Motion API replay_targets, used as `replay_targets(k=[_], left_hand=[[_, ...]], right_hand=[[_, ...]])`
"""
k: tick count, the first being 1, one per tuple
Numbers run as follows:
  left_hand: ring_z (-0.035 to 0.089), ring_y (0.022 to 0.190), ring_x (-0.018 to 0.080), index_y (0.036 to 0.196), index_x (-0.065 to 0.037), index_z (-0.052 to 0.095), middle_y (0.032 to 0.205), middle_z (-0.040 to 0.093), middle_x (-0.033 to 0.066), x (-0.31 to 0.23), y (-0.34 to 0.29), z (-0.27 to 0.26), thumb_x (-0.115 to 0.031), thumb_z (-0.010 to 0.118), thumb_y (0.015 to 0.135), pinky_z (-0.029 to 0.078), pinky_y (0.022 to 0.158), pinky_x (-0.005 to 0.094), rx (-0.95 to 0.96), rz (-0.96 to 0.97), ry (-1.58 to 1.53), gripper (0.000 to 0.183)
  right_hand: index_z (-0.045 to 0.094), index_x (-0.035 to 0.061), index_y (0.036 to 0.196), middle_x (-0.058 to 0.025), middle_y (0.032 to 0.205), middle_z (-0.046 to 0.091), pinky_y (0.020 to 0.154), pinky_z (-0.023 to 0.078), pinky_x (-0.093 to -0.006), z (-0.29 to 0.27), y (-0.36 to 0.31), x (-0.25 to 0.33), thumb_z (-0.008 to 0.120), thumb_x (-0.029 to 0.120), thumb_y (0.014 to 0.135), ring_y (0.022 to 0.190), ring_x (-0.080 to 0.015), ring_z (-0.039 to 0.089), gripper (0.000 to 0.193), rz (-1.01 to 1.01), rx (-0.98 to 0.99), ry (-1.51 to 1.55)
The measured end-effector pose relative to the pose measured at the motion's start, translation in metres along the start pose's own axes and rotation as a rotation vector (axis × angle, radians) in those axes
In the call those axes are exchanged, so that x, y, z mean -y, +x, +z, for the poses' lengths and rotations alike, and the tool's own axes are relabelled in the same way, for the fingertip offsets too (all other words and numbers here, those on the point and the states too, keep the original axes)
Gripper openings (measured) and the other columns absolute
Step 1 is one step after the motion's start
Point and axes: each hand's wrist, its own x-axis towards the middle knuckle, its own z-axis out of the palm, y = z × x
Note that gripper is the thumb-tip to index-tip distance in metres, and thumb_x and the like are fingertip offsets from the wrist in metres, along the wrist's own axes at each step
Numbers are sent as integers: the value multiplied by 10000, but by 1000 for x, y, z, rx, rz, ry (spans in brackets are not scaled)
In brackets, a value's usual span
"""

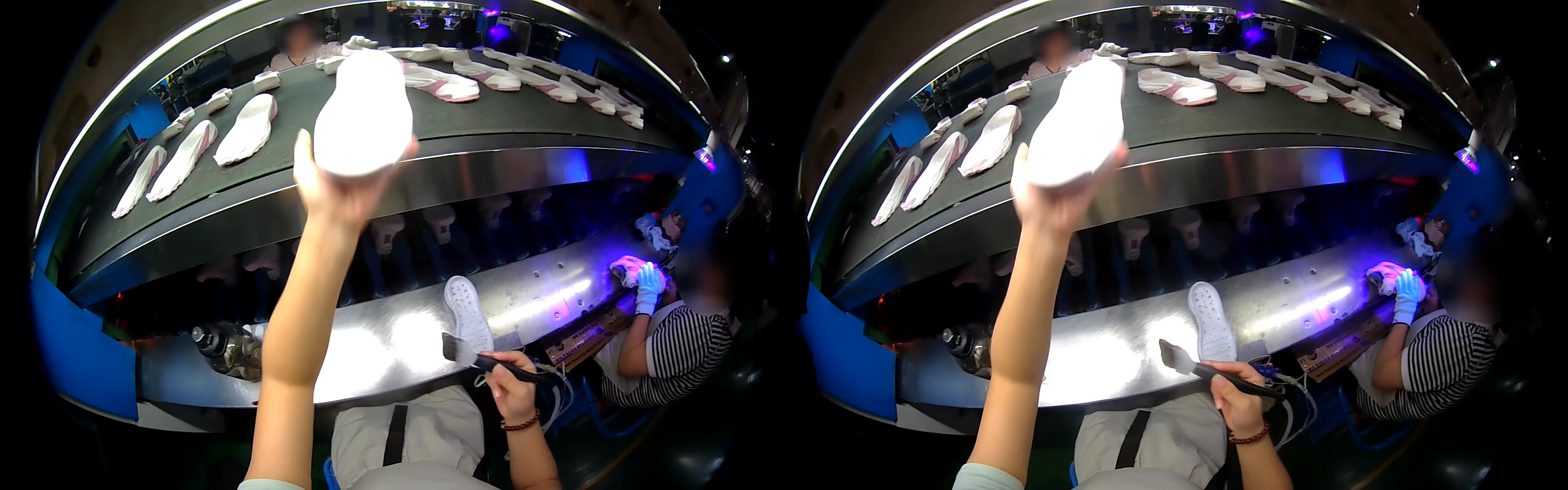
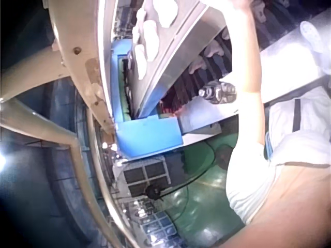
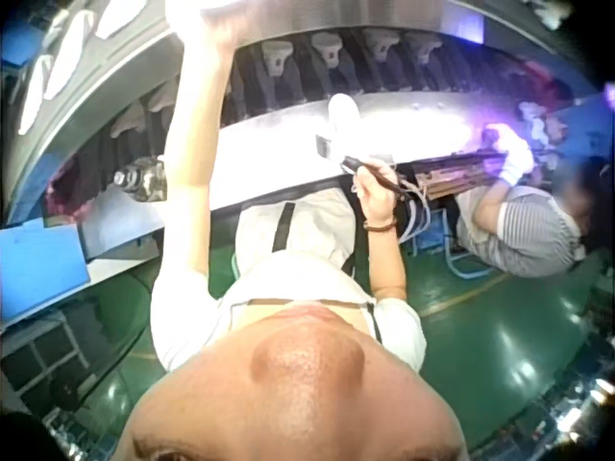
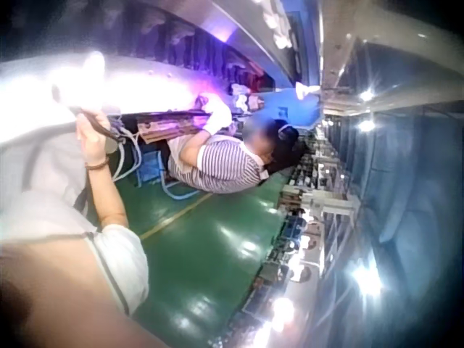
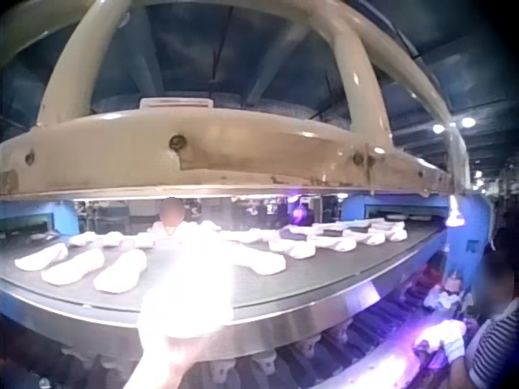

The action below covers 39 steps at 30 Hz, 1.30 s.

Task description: The person repeatedly picks up white shoe insoles from a conveyor belt, wipes the underside with a handheld tool, and places them back on the belt. The process is repeated for multiple insoles in a continuous loop.

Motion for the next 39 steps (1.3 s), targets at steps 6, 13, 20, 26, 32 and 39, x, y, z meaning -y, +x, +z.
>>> replay_targets(k=[6,13,20,26,32,39], left_hand=[[188,1235,258,1278,35,0,1337,103,176,36,49,13,-502,452,742,170,1002,385,-313,-6,-139,883],[374,1129,271,1238,84,227,1220,353,234,80,118,14,-296,565,705,289,937,321,-144,250,1233,737],[280,1189,314,1262,-39,268,1268,331,167,103,187,-13,-365,548,697,258,954,374,246,563,2131,710],[421,1017,275,1067,-57,486,1037,522,118,101,170,-9,-376,560,709,309,861,405,112,444,2585,486],[500,838,230,774,-66,583,751,581,75,85,141,6,-307,640,648,333,785,355,384,918,2560,278],[445,740,109,756,-1,476,799,445,28,53,8,13,-118,525,788,373,700,234,-213,680,1026,131]], right_hand=[[513,-26,890,-204,938,554,481,391,-175,-16,6,-12,514,-13,756,499,-90,446,135,77,-135,62],[536,-37,909,-130,881,580,546,440,-192,-42,0,-22,531,-1,768,581,-93,508,146,168,-293,-59],[551,-29,957,-86,905,579,661,437,-192,-49,-9,-28,555,-1,754,737,-98,536,206,267,-369,-158],[539,2,1010,-43,921,574,720,415,-185,-51,-12,-41,608,63,732,819,-91,521,293,401,-326,-142],[506,-5,1040,-46,947,567,740,398,-176,-39,-7,-30,598,91,745,845,-78,513,323,331,-286,-200],[571,22,931,12,798,563,629,373,-159,-46,-11,-26,603,113,741,717,-35,476,214,290,-371,-227]])
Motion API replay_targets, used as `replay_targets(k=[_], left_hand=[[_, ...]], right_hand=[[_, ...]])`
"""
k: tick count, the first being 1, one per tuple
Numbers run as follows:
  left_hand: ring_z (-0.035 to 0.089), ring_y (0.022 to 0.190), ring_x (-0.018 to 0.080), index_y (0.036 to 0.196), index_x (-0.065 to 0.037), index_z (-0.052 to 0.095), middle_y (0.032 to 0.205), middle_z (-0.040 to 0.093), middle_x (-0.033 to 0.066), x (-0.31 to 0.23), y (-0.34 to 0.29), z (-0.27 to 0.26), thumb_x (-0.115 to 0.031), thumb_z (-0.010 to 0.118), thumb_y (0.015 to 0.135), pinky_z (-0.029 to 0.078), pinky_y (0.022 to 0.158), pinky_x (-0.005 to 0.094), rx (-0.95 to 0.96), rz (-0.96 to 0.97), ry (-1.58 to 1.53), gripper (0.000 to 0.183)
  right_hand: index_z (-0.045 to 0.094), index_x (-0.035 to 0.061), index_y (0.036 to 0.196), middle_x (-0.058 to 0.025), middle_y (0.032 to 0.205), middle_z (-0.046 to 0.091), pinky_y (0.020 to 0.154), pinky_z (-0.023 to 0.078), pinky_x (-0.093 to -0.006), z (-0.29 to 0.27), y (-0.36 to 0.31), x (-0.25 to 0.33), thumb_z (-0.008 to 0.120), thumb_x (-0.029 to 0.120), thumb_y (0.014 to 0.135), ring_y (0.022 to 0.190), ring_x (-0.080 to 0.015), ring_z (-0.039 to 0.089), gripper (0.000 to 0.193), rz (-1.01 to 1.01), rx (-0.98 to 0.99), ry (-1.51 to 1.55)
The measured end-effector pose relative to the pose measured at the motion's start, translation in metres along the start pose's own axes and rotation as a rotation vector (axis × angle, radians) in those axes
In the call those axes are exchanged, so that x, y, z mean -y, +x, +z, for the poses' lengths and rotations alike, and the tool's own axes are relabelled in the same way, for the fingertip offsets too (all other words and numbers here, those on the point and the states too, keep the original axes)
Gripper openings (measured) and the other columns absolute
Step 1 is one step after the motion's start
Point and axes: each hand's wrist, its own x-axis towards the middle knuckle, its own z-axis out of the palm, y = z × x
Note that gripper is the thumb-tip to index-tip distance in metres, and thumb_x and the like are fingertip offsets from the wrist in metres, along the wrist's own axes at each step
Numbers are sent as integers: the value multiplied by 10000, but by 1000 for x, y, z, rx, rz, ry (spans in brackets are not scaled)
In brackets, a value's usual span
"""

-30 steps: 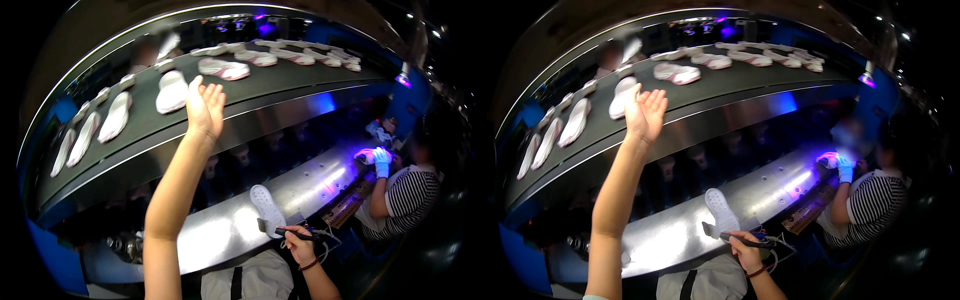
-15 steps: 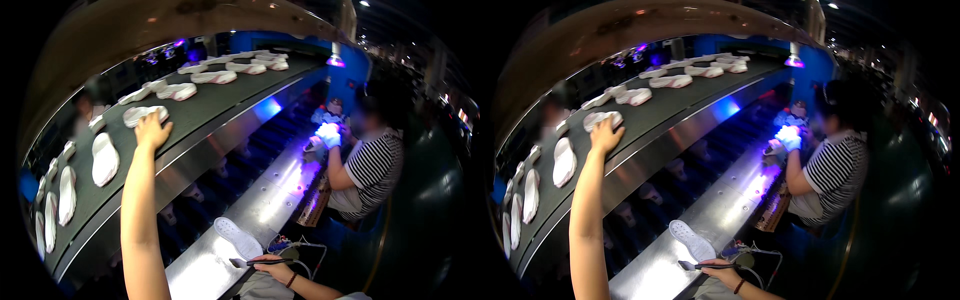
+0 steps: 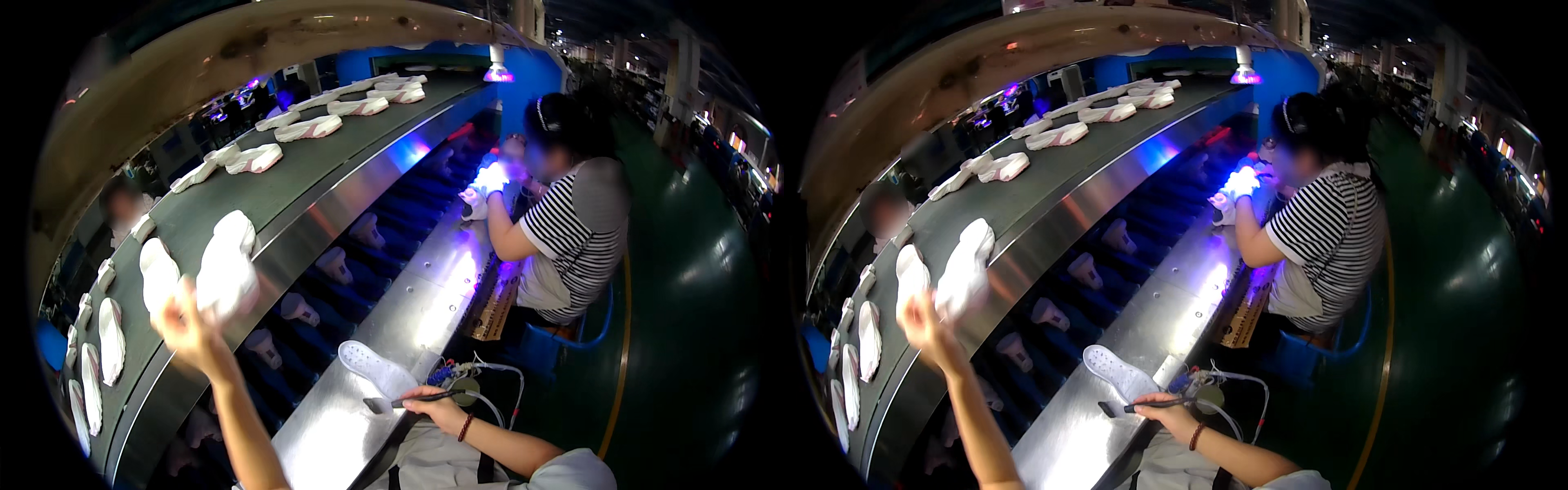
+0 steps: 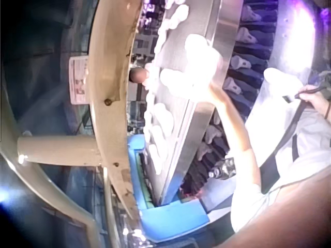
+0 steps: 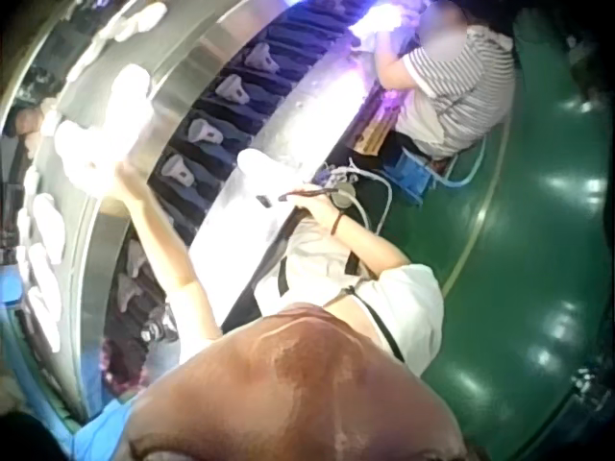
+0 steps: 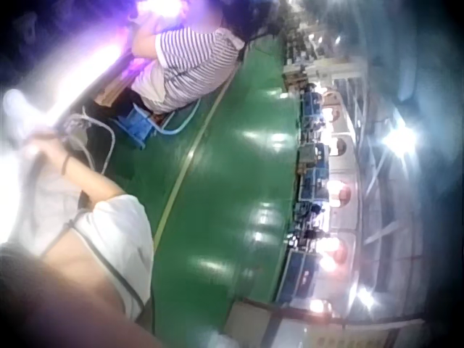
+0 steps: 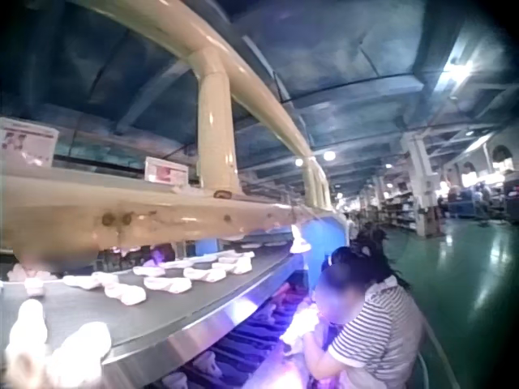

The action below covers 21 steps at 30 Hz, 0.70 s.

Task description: The person repeatedly picks up white shoe insoles from a conveyor belt, wipes the underside with a handheld tool, and places them back on the belt. The process is repeated for multiple insoles in a continuous loop.

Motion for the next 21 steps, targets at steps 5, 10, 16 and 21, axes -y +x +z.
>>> replay_targets(k=[5,10,16,21], left_hand=[[415,1012,178,1132,-9,290,1091,371,111,54,-65,-19,-4,515,744,365,859,295,156,-564,-394,449],[499,984,224,1178,8,314,1095,474,153,61,-86,-36,-27,481,759,405,847,345,598,-812,-575,452],[402,1120,253,1260,-83,279,1240,364,135,-12,-135,-56,-430,562,734,320,937,429,1056,-728,-1325,690],[529,938,294,1253,-105,275,1109,471,178,66,-227,-157,-562,480,673,447,764,455,527,-1275,-591,767]], right_hand=[[570,27,914,9,815,571,625,371,-170,2,6,7,602,112,739,726,-35,487,197,-69,-13,123],[577,79,903,25,836,583,619,369,-179,-7,8,5,628,154,717,759,-33,498,207,-56,-31,103],[583,65,920,17,825,577,605,363,-167,-19,4,4,629,141,722,729,-34,480,216,-60,-58,80],[586,11,904,-46,862,582,717,392,-215,-21,9,17,601,92,733,800,-101,512,190,-138,-110,51]])
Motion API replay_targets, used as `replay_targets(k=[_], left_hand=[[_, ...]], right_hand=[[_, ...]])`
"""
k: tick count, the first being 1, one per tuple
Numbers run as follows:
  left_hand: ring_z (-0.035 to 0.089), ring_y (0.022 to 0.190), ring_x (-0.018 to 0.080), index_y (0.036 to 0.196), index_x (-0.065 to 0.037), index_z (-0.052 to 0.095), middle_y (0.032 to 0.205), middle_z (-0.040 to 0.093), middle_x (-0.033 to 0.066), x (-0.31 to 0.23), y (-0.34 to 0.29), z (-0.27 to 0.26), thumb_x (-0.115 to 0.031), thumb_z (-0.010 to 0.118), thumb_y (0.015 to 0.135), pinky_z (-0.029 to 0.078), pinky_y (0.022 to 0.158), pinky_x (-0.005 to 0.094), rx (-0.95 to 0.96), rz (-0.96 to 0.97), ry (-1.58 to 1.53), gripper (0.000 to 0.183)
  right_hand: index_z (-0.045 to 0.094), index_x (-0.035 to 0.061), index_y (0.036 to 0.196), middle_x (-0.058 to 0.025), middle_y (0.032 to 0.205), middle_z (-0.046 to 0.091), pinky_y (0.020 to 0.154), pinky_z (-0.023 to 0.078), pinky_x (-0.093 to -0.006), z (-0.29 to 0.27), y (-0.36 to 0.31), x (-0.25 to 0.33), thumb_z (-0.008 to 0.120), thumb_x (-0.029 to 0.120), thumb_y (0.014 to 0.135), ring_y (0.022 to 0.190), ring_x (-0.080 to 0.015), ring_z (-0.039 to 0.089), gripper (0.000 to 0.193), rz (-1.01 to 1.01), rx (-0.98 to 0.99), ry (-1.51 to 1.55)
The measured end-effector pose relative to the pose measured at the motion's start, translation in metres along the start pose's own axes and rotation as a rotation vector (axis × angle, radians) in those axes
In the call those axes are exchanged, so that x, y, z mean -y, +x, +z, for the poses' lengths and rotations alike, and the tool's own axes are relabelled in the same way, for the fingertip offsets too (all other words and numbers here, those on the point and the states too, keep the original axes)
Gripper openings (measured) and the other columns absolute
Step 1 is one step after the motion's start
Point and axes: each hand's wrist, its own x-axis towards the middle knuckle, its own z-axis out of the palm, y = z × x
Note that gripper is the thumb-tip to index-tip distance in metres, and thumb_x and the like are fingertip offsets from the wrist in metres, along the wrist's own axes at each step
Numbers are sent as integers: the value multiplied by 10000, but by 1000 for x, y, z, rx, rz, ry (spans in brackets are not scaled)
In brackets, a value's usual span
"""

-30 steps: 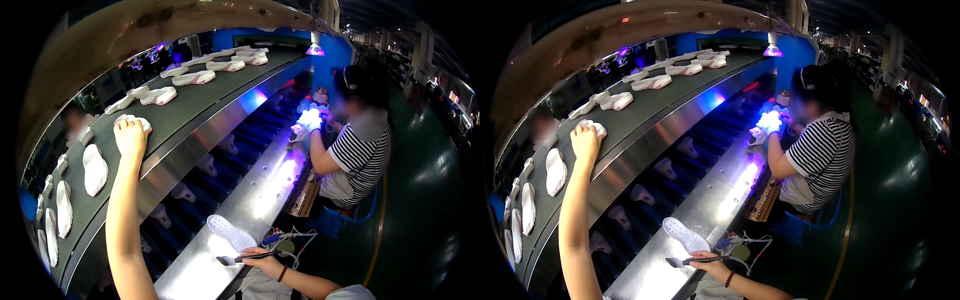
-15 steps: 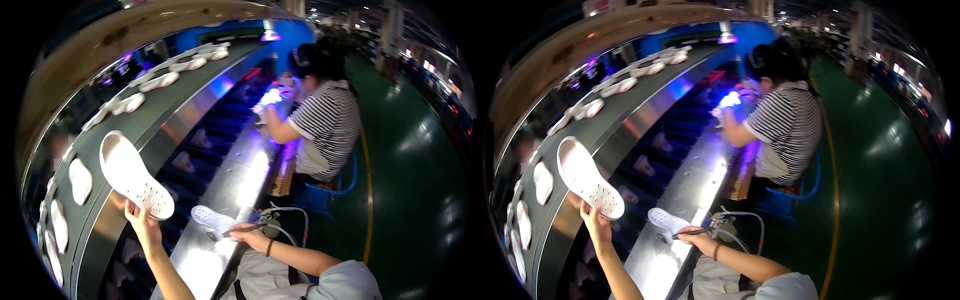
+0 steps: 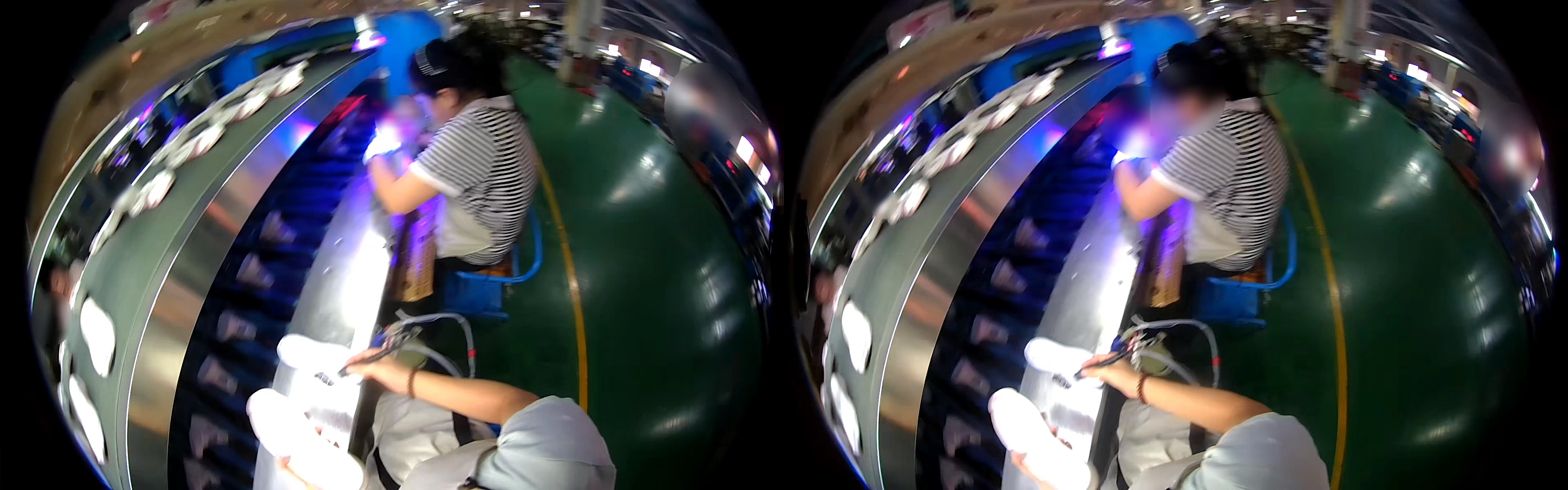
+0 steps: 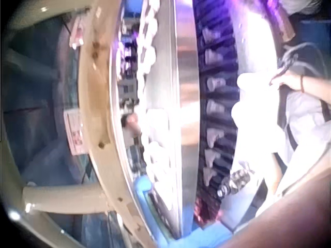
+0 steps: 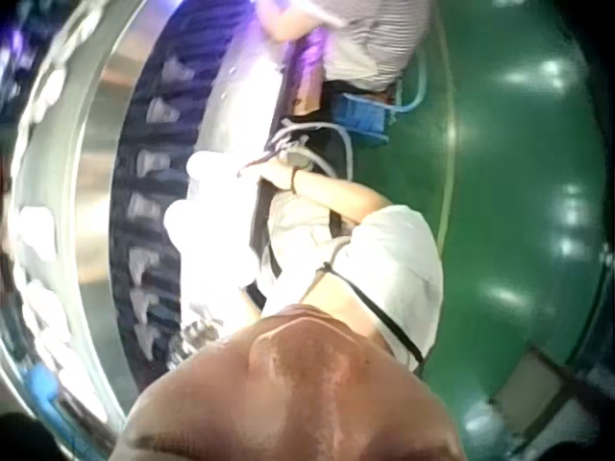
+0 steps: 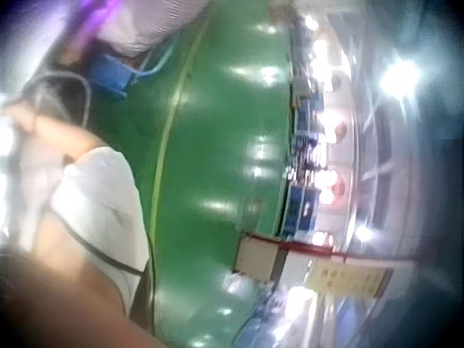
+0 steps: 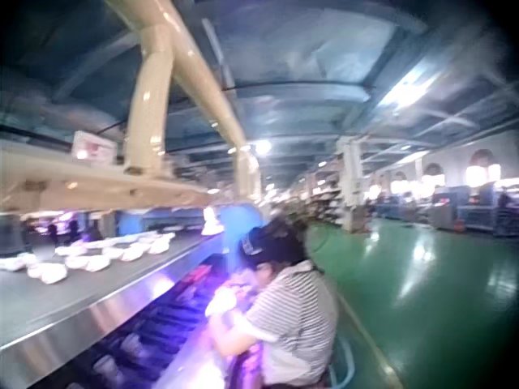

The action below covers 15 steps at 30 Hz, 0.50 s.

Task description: The person repeatedly picks up white shoe insoles from a conveyor belt, wipes the underside with a handheld tool, and places them back on the belt. The process is repeated for multiple insoles in a continuous loop.

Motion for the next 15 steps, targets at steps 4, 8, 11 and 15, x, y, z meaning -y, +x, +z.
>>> replay_targets(k=[4,8,11,15], left_hand=[[478,997,323,1251,-88,287,1163,454,116,-1,-25,32,-642,397,707,389,850,447,-121,56,-457,784],[479,1001,310,1234,-68,313,1166,451,113,0,-24,19,-648,360,719,391,854,429,22,56,-765,777],[496,975,317,1208,-49,340,1112,487,136,6,-24,26,-628,274,761,403,838,422,-68,50,-699,734],[489,950,365,1241,-56,289,1112,450,207,8,-33,45,-682,98,730,395,823,456,-12,12,-583,830]], right_hand=[[576,-28,893,-96,892,583,806,406,-260,17,1,6,547,11,740,854,-148,534,161,48,164,71],[569,-33,883,-93,868,586,766,422,-240,55,-10,13,571,-3,719,811,-137,547,167,98,396,157],[577,-36,873,-82,853,588,746,414,-224,75,-6,4,589,14,710,793,-113,538,171,179,444,36],[580,-34,860,-65,825,585,718,409,-219,96,5,-2,609,46,701,776,-103,527,180,181,401,-35]])
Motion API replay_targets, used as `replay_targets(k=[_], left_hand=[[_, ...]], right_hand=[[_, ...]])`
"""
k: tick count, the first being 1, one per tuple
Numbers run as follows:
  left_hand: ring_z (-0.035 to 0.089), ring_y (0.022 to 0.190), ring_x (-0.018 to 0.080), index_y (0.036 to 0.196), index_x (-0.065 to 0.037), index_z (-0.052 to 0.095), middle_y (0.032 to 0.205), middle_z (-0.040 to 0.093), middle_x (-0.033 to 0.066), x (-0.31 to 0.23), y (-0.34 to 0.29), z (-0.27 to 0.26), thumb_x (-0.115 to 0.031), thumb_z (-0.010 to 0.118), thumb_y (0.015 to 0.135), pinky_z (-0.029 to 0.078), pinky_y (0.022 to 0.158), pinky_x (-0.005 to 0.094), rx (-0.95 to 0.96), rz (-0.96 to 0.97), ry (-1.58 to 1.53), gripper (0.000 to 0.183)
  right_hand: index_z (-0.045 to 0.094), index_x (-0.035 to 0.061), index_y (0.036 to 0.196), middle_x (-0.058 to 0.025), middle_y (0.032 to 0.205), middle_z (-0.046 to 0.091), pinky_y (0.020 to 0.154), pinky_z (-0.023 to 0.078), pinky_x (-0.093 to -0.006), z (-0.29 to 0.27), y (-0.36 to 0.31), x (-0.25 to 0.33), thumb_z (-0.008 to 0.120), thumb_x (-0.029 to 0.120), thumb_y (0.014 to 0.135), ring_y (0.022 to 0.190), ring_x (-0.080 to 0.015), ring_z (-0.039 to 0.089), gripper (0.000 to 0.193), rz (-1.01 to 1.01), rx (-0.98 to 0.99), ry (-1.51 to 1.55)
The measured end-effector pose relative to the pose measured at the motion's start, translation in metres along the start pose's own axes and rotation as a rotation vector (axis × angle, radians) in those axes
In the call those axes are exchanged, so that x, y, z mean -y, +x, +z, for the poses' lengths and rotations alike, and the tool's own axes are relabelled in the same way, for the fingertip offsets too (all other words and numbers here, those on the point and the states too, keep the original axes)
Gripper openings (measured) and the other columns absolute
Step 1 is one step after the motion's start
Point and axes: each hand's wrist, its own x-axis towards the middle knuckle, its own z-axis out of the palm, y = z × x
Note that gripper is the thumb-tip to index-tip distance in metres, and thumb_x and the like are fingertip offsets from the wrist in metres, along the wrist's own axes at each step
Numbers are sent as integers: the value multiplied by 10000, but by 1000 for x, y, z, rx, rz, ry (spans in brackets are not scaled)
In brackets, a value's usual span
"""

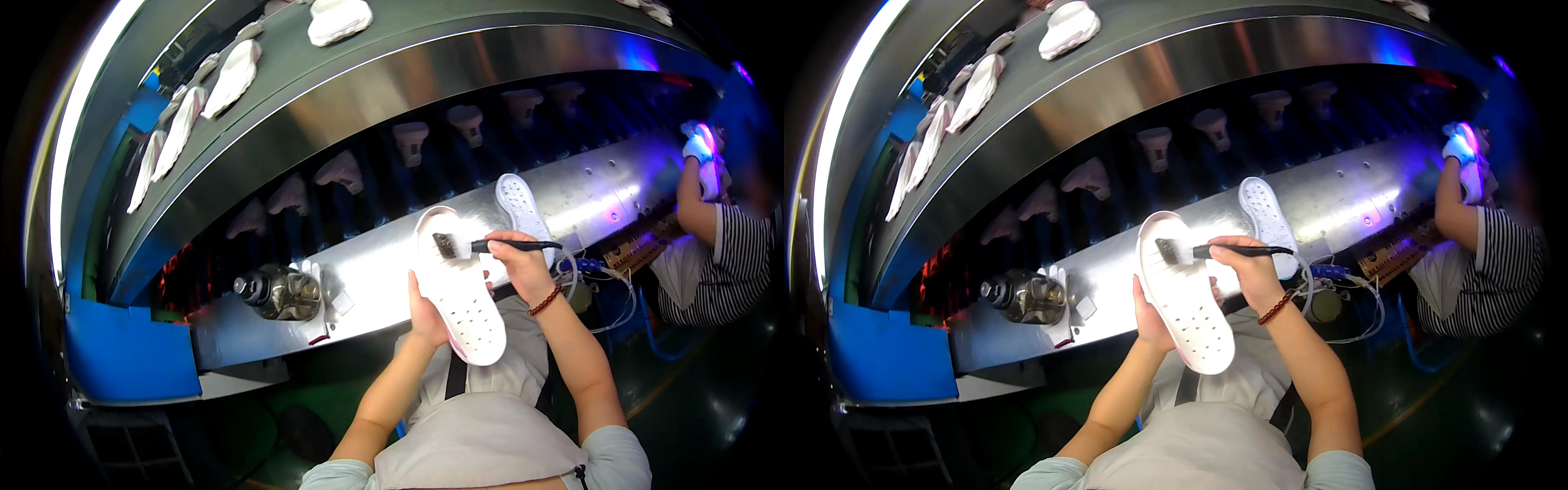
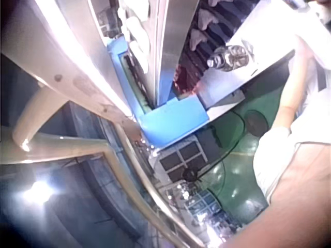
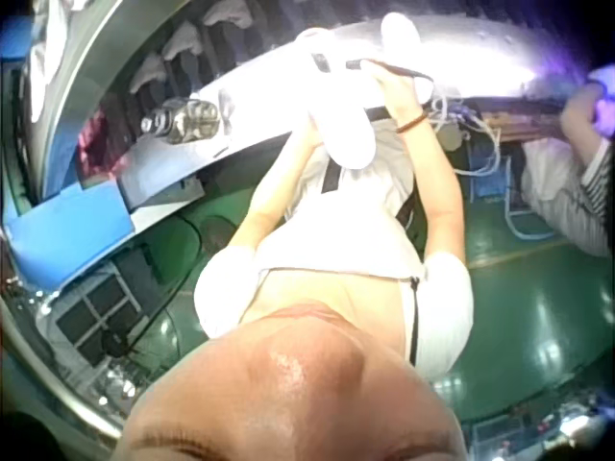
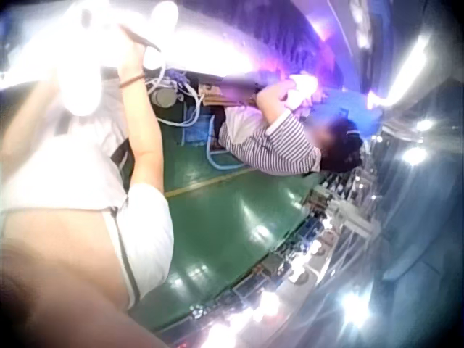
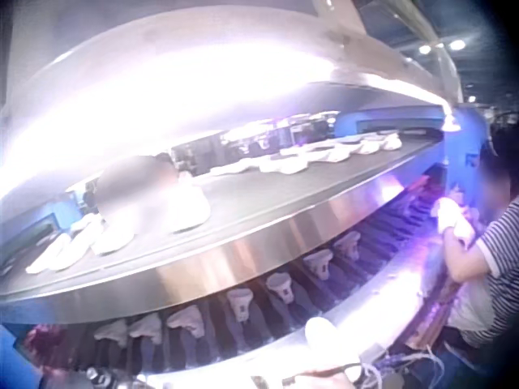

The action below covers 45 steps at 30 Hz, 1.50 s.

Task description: The person repeatedly picks up white shoe insoles from a conveyor belt, wipes the underside with a handheld tool, and places them back on the belt. The process is repeated for multiple insoles in a continuous loop.

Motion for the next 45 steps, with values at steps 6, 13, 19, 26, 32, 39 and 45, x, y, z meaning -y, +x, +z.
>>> replay_targets(k=[6,13,19,26,32,39,45], left_hand=[[434,1037,294,1244,-71,291,1156,422,148,10,2,-4,-686,77,733,336,893,404,-121,34,42,827],[389,1090,243,1231,-101,324,1205,393,88,-13,11,-16,-630,125,779,304,924,361,-263,197,120,724],[473,1006,291,1224,-83,340,1150,440,145,-35,-8,-5,-654,74,761,388,851,409,-71,130,129,782],[472,1011,314,1269,-96,256,1169,414,171,-8,-8,29,-700,32,713,386,864,435,122,-100,-36,851],[373,1126,273,1273,-128,263,1274,322,110,-15,-9,29,-624,223,771,340,919,414,54,113,53,707],[532,882,277,1213,-93,337,1059,489,146,-25,2,35,-680,144,736,469,726,382,141,201,131,781],[553,839,287,1187,-69,347,984,516,200,-34,12,37,-687,42,724,477,699,379,208,392,290,830]], right_hand=[[593,-15,831,-65,781,596,659,437,-220,28,9,12,617,58,691,729,-93,538,159,-167,15,-494],[606,28,734,-96,728,592,667,425,-295,44,-31,4,622,77,596,709,-229,555,147,-650,315,-1048],[616,28,735,-87,697,597,605,452,-256,15,-49,23,650,90,618,662,-154,576,136,-267,533,-855],[613,2,811,-87,791,593,617,452,-224,38,-24,50,634,56,660,704,-130,565,162,-423,327,-753],[606,-3,827,-89,803,603,690,443,-245,35,-40,63,636,32,658,759,-129,563,176,-267,561,-558],[608,20,842,-84,836,593,713,440,-239,31,-42,60,631,-5,648,780,-144,563,196,-353,800,-725],[621,32,849,-85,848,590,714,436,-251,23,-38,58,638,1,640,793,-148,548,212,-352,621,-695]])
